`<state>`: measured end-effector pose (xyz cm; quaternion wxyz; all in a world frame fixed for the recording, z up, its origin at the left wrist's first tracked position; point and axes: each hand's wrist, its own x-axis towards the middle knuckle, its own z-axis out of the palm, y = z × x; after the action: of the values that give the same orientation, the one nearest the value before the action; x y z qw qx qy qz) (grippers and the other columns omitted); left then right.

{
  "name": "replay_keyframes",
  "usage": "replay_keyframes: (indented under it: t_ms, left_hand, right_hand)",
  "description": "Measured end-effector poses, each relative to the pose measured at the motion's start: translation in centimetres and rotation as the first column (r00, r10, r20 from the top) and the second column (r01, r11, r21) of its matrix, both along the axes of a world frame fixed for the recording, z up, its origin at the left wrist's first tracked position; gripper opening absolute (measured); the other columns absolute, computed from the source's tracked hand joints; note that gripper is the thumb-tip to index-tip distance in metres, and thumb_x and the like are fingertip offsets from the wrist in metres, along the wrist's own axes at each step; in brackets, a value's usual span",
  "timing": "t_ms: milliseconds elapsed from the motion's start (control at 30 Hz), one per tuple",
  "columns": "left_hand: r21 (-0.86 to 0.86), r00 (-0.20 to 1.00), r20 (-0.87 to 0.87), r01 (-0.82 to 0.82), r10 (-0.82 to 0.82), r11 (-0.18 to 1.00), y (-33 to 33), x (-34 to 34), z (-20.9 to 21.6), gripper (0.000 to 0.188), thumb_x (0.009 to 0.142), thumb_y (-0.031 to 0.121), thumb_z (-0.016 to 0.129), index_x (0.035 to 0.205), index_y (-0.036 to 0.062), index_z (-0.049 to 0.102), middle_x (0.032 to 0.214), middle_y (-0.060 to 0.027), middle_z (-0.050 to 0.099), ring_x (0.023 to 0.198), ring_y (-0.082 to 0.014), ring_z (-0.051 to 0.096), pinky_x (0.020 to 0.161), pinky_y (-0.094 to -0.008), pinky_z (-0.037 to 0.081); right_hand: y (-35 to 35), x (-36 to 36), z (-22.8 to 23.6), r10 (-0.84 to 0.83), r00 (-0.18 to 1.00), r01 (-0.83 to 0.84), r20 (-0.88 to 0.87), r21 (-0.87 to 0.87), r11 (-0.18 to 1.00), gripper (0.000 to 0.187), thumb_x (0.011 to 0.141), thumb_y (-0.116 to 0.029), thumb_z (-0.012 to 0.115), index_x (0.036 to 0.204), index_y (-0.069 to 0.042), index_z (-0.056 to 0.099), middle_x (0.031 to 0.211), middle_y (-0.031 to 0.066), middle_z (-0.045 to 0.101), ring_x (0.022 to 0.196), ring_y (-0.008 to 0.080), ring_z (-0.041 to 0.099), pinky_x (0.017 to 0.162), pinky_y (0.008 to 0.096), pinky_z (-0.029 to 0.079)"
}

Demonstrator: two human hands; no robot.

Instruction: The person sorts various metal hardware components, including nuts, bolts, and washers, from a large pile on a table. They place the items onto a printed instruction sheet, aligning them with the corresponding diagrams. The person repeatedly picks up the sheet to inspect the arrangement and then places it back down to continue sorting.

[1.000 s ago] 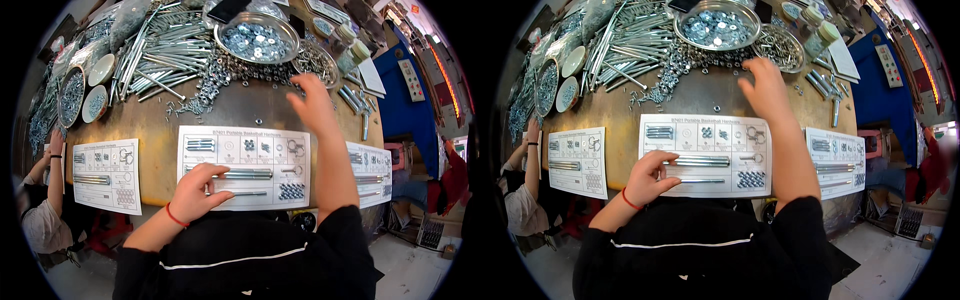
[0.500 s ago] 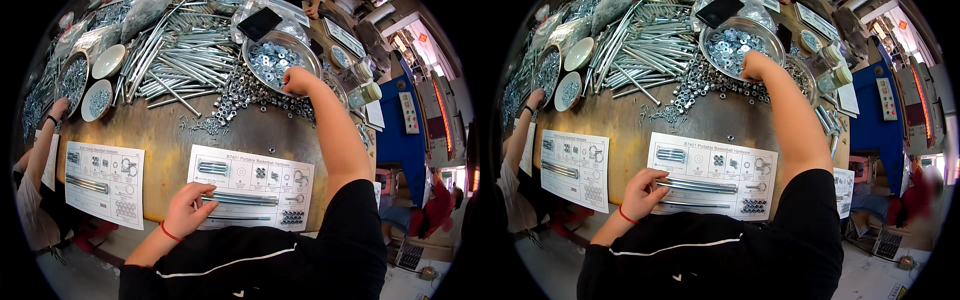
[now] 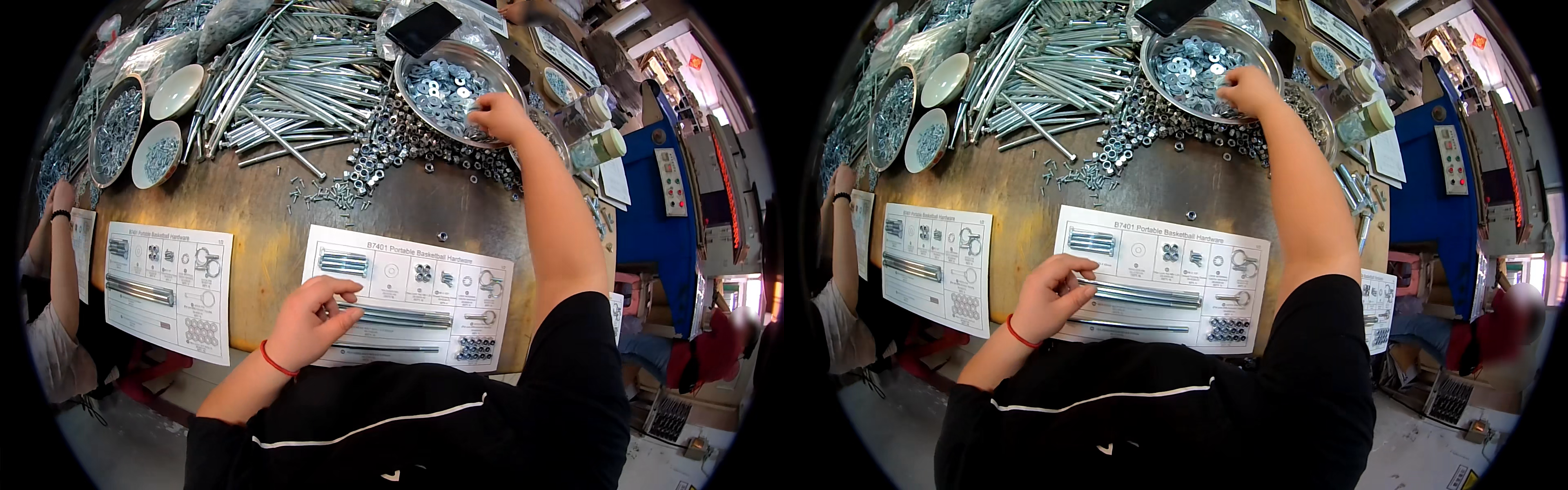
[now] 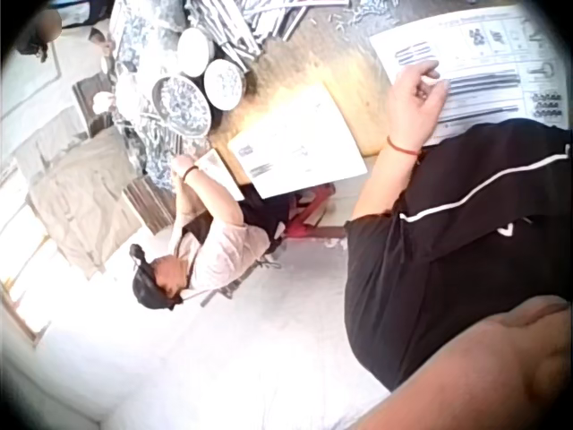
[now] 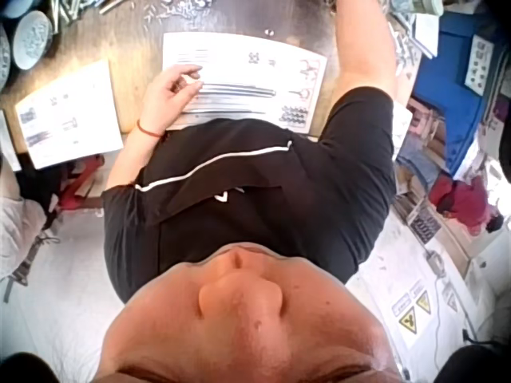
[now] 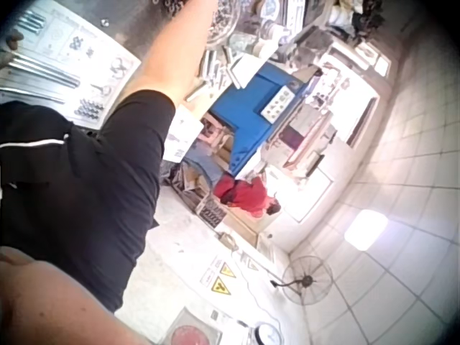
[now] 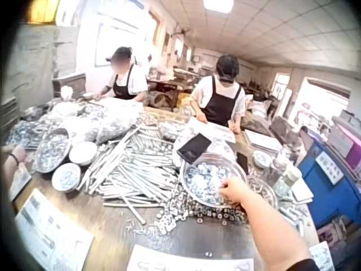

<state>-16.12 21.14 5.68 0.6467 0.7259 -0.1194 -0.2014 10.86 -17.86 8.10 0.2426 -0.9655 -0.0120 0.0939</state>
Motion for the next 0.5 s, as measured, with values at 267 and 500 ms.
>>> replay_keyframes:
  t_ms: [267,500]
  left_hand:
    - [-0.596,0.711,-0.700,-0.528,-0.069,0.605,-4.4,3.5,0.6,0.044,0.103,0.038,0.046,0.121,0.0006,0.060,0.108,-0.0098,0.063,0.102,-0.0194,0.059,0.092,-0.0341,0.047]
    - [-0.586,0.532,-0.805,-0.646,-0.262,0.490,-6.2,2.8,-2.2,0.046,0.103,0.039,0.044,0.126,0.0006,0.054,0.122,-0.0127,0.060,0.115,-0.0251,0.057,0.102,-0.0409,0.044]
  right_hand:
    - [10.6,-12.7,4.7,-0.041,0.997,0.069,-0.059,0.617,0.784,0.019,0.082,-0.012,0.075,0.095,0.002,0.070,0.076,0.0022,0.067,0.061,0.0091,0.058,0.058,0.0248,0.048]
    - [19.1,-24.6,1.2,0.303,0.950,-0.308,0.079,0.410,0.859,0.033,0.073,0.005,0.068,0.104,-0.004,0.067,0.099,0.0089,0.059,0.081,0.0203,0.059,0.068,0.0295,0.049]
